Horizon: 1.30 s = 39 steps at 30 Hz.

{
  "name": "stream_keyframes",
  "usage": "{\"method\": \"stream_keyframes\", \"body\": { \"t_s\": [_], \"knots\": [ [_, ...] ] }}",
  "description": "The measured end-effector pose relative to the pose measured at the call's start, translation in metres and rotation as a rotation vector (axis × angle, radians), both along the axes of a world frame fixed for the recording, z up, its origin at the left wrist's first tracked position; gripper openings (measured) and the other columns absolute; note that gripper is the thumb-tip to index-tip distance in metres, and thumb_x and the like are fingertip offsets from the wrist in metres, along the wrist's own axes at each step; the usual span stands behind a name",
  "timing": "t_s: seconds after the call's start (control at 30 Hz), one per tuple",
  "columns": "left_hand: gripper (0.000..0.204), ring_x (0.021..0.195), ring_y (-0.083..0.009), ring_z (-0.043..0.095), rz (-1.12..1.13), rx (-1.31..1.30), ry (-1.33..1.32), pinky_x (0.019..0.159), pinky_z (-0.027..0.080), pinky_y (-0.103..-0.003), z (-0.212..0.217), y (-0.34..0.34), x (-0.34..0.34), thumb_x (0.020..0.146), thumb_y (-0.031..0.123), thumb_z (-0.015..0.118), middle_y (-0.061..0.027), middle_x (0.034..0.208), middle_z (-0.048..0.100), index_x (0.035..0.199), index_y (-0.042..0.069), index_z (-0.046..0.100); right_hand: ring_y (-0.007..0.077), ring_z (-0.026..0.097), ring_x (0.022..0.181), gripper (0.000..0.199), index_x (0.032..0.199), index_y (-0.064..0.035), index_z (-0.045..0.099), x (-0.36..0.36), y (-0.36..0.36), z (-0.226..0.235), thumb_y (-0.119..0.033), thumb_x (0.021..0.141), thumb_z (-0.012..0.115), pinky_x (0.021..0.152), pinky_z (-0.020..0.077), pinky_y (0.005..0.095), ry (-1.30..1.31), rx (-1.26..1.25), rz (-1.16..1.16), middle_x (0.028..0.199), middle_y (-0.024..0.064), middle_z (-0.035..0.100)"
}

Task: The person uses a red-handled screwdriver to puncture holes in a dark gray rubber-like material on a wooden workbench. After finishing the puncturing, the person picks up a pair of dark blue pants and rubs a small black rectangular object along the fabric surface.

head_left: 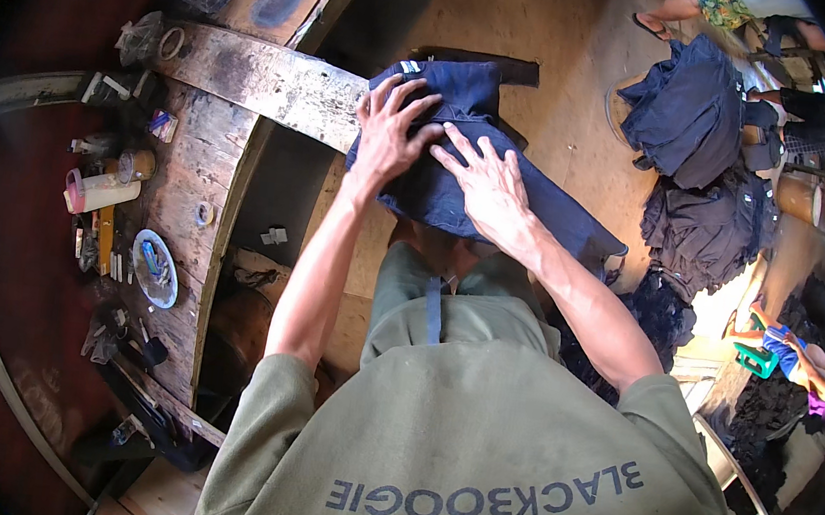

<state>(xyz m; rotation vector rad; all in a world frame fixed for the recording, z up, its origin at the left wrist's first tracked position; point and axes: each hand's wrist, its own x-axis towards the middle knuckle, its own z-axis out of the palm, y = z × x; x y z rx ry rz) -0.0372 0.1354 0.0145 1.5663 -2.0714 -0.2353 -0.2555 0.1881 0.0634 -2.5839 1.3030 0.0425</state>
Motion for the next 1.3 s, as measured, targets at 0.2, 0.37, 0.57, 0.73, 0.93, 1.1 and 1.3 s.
{"method": "stream_keyframes", "body": {
  "t_s": [0.2, 0.37, 0.57, 0.73, 0.93, 1.1, 1.3],
  "knots": [
    [0.025, 0.138, -0.0223, 0.060, -0.048, -0.041, 0.019, 0.121, 0.033, -0.049, -0.010, -0.011, 0.015, 0.101, 0.036, 0.076, 0.0035, 0.129, 0.078, 0.119, 0.022, 0.086, 0.0332, 0.051, 0.149, 0.073, 0.169, -0.0143, 0.043, -0.009, -0.024, -0.013, -0.010, 0.099, 0.062, 0.112, 0.0461, 0.0623, 0.120, -0.010, 0.147, 0.178, 0.0062, 0.036],
    [0.022, 0.128, -0.0236, 0.067, -0.182, -0.015, 0.069, 0.113, 0.044, -0.046, -0.002, -0.031, 0.026, 0.094, 0.032, 0.083, 0.0019, 0.117, 0.082, 0.109, 0.017, 0.088, 0.0357, 0.059, 0.133, 0.062, 0.156, -0.0078, 0.055, -0.003, -0.011, -0.008, -0.002, 0.094, 0.061, 0.112, 0.0510, 0.0498, -0.131, -0.081, 0.179, 0.170, 0.0147, 0.045],
    [0.030, 0.100, -0.0264, 0.074, -0.370, -0.008, 0.153, 0.094, 0.056, -0.044, -0.018, -0.066, 0.041, 0.085, 0.038, 0.089, -0.0043, 0.097, 0.083, 0.095, 0.010, 0.086, 0.0328, 0.070, 0.111, 0.053, 0.131, -0.0032, 0.065, 0.009, 0.006, -0.017, -0.017, 0.084, 0.088, 0.095, 0.0609, 0.0453, -0.584, 0.067, 0.112, 0.132, 0.0186, 0.068],
    [0.036, 0.099, -0.0269, 0.072, -0.287, -0.029, 0.057, 0.092, 0.055, -0.043, -0.030, -0.072, 0.046, 0.086, 0.047, 0.086, -0.0025, 0.098, 0.083, 0.094, 0.012, 0.086, 0.0349, 0.071, 0.109, 0.049, 0.122, -0.0033, 0.073, 0.022, -0.033, -0.029, -0.026, 0.083, 0.091, 0.099, 0.0586, 0.0458, -0.720, -0.080, -0.151, 0.123, 0.0141, 0.076],
    [0.045, 0.111, -0.0237, 0.070, -0.328, 0.210, 0.012, 0.114, 0.044, -0.047, -0.012, -0.071, 0.045, 0.091, 0.061, 0.080, 0.0016, 0.104, 0.083, 0.097, 0.017, 0.089, 0.0388, 0.066, 0.128, 0.055, 0.139, -0.0044, 0.069, 0.015, -0.030, -0.015, 0.000, 0.085, 0.083, 0.114, 0.0545, 0.0480, -0.709, 0.160, -0.070, 0.140, 0.0189, 0.069],
    [0.041, 0.107, -0.0232, 0.072, -0.285, 0.267, 0.039, 0.114, 0.045, -0.044, -0.012, -0.079, 0.039, 0.091, 0.055, 0.082, 0.0004, 0.101, 0.082, 0.094, 0.015, 0.088, 0.0354, 0.072, 0.123, 0.053, 0.134, -0.0057, 0.075, 0.021, -0.033, -0.008, -0.005, 0.083, 0.087, 0.108, 0.0575, 0.0453, -0.621, 0.037, -0.197, 0.135, 0.0171, 0.076],
    [0.034, 0.105, -0.0240, 0.072, -0.321, 0.116, 0.004, 0.110, 0.046, -0.043, -0.020, -0.079, 0.036, 0.094, 0.046, 0.081, -0.0008, 0.100, 0.081, 0.096, 0.013, 0.085, 0.0341, 0.072, 0.118, 0.048, 0.129, -0.0052, 0.078, 0.028, -0.040, 0.007, -0.007, 0.083, 0.089, 0.105, 0.0583, 0.0454, -0.790, 0.187, -0.149, 0.130, 0.0168, 0.077]
  ]
}}
